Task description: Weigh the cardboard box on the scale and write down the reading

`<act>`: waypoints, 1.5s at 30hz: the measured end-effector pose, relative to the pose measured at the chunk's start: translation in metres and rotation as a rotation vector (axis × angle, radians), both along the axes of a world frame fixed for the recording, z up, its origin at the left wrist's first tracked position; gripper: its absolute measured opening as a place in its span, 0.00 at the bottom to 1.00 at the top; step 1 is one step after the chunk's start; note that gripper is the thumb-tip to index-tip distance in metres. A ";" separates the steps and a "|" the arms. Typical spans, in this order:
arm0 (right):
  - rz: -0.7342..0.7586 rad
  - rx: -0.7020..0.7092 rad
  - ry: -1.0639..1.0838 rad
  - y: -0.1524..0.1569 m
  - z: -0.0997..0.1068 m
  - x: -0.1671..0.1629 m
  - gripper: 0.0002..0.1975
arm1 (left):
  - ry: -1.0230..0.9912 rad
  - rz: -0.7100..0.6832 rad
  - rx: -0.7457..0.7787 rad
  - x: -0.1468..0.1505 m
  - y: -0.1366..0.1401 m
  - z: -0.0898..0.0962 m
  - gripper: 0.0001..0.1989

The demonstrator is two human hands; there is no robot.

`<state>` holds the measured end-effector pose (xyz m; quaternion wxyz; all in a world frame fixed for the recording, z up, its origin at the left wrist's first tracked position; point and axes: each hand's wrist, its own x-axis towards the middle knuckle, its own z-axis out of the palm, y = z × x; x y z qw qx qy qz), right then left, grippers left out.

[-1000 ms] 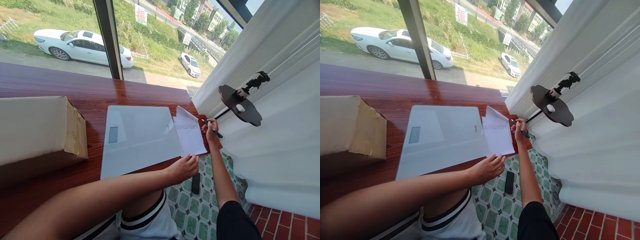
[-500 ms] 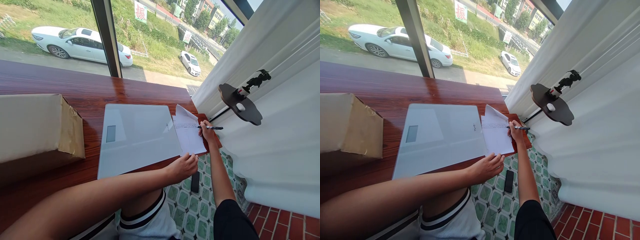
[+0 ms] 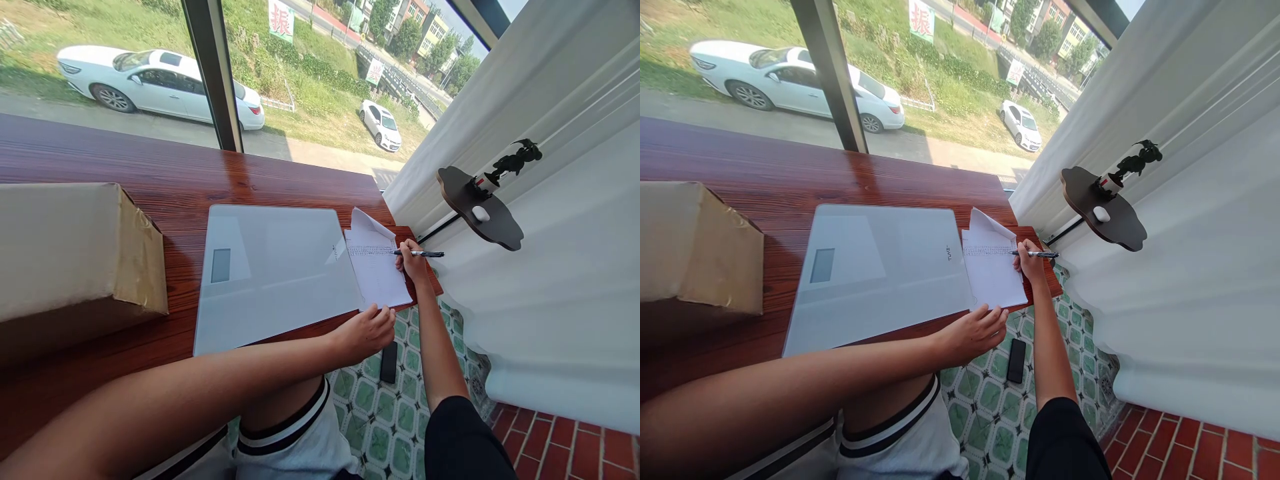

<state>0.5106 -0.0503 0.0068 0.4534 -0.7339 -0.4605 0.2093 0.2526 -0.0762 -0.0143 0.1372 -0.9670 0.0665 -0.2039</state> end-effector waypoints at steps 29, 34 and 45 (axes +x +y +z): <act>-0.030 -0.003 0.006 0.001 0.000 -0.001 0.16 | 0.006 0.001 -0.017 -0.001 0.000 0.003 0.19; -0.016 0.006 0.007 0.001 0.000 0.000 0.15 | -0.017 -0.002 -0.020 0.000 0.000 0.001 0.19; -0.035 -0.004 0.008 0.000 0.001 -0.001 0.14 | -0.021 -0.009 -0.035 0.000 0.000 0.002 0.18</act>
